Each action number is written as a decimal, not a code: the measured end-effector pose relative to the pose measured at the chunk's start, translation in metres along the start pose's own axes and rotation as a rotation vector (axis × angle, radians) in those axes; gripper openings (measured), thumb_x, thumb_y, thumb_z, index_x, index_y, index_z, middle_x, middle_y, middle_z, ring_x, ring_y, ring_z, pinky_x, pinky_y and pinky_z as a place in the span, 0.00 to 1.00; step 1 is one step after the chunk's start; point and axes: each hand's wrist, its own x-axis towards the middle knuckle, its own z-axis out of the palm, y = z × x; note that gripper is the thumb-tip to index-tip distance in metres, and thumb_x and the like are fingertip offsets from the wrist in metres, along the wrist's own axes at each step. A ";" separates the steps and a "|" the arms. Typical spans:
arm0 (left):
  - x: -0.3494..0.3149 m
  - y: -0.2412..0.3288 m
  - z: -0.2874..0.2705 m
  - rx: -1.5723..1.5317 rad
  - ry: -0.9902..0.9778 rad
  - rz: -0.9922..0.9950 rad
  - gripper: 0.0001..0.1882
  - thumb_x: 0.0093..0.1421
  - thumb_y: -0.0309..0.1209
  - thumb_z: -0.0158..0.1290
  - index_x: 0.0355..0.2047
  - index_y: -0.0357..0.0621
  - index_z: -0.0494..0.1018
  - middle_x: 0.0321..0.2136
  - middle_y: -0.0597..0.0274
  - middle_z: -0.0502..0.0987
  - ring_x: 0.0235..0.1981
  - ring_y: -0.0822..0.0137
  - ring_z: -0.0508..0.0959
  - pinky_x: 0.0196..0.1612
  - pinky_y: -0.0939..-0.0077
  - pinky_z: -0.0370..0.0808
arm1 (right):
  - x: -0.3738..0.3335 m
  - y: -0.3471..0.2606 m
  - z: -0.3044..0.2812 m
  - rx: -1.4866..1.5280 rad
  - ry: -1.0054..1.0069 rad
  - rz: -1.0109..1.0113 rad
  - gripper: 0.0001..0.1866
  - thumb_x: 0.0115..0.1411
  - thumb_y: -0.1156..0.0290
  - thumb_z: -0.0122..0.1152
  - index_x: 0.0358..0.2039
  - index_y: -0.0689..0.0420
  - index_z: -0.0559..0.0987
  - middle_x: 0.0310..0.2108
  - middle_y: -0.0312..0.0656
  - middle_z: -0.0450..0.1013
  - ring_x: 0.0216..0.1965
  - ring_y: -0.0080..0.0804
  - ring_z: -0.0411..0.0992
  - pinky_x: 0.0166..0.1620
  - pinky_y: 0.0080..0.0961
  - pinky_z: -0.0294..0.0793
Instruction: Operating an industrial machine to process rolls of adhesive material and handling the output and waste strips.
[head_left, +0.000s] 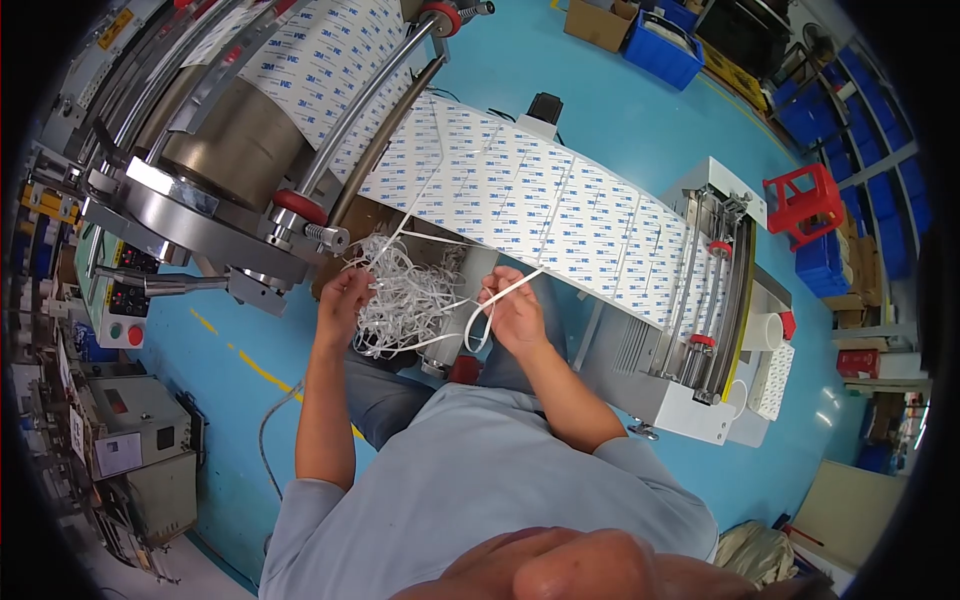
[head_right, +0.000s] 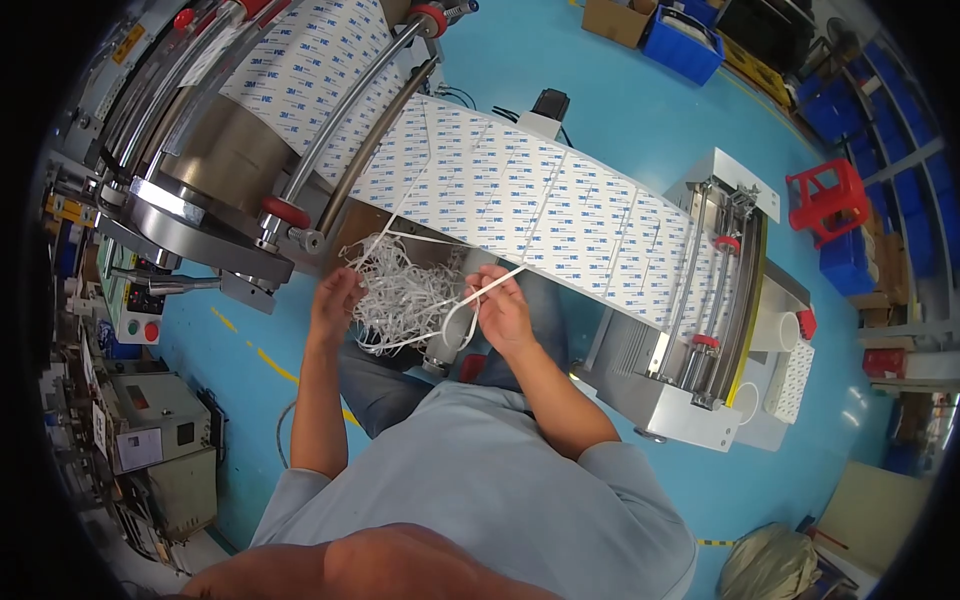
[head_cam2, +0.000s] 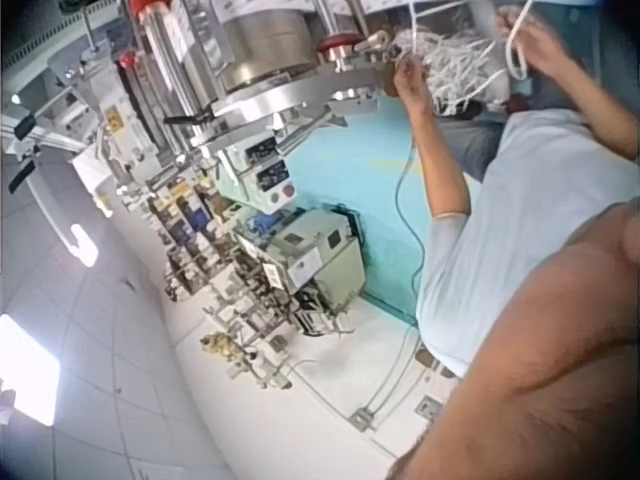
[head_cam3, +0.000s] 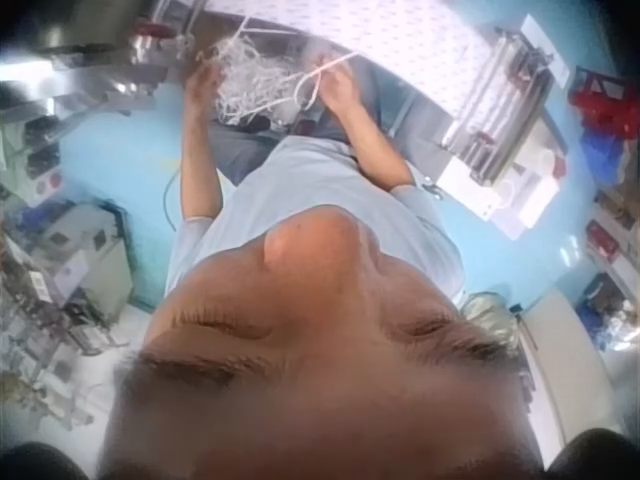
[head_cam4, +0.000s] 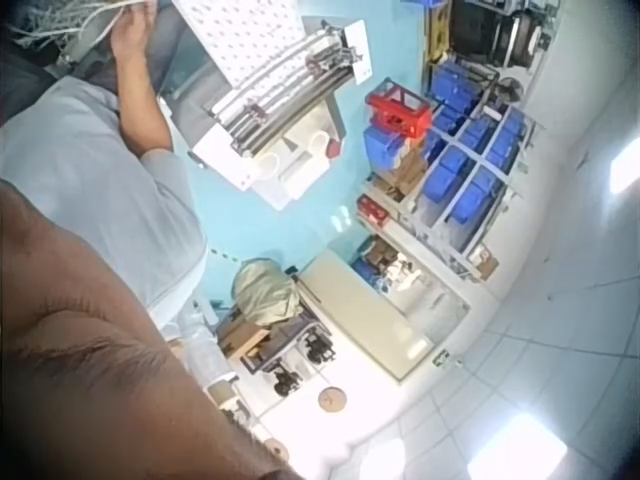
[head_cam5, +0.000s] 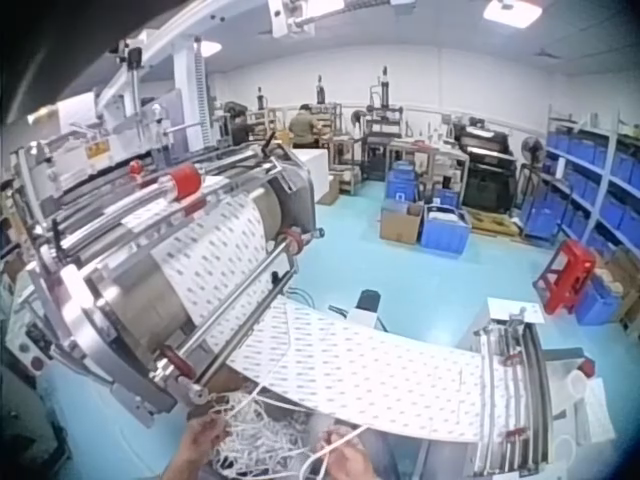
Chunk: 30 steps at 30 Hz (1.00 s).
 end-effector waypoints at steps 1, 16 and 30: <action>-0.002 0.001 0.000 -0.009 -0.001 0.007 0.09 0.60 0.33 0.49 0.30 0.40 0.71 0.21 0.71 0.69 0.21 0.81 0.63 0.35 0.83 0.69 | -0.001 0.001 0.001 -0.001 0.001 0.000 0.10 0.59 0.73 0.51 0.42 0.57 0.71 0.36 0.44 0.73 0.36 0.33 0.71 0.40 0.26 0.70; 0.014 0.023 -0.208 -0.445 0.004 -0.116 0.11 0.61 0.39 0.47 0.27 0.46 0.67 0.20 0.69 0.65 0.23 0.71 0.67 0.39 0.69 0.70 | 0.086 0.109 0.079 -0.092 0.193 0.099 0.09 0.61 0.63 0.52 0.38 0.53 0.70 0.35 0.38 0.72 0.30 0.24 0.68 0.33 0.22 0.68; 0.018 0.019 -0.183 -0.853 0.186 0.029 0.19 0.61 0.46 0.43 0.27 0.46 0.74 0.30 0.62 0.77 0.34 0.62 0.73 0.47 0.58 0.68 | 0.129 0.195 0.089 -0.842 -0.203 0.421 0.29 0.54 0.69 0.61 0.54 0.59 0.61 0.37 0.37 0.69 0.28 0.21 0.67 0.31 0.18 0.67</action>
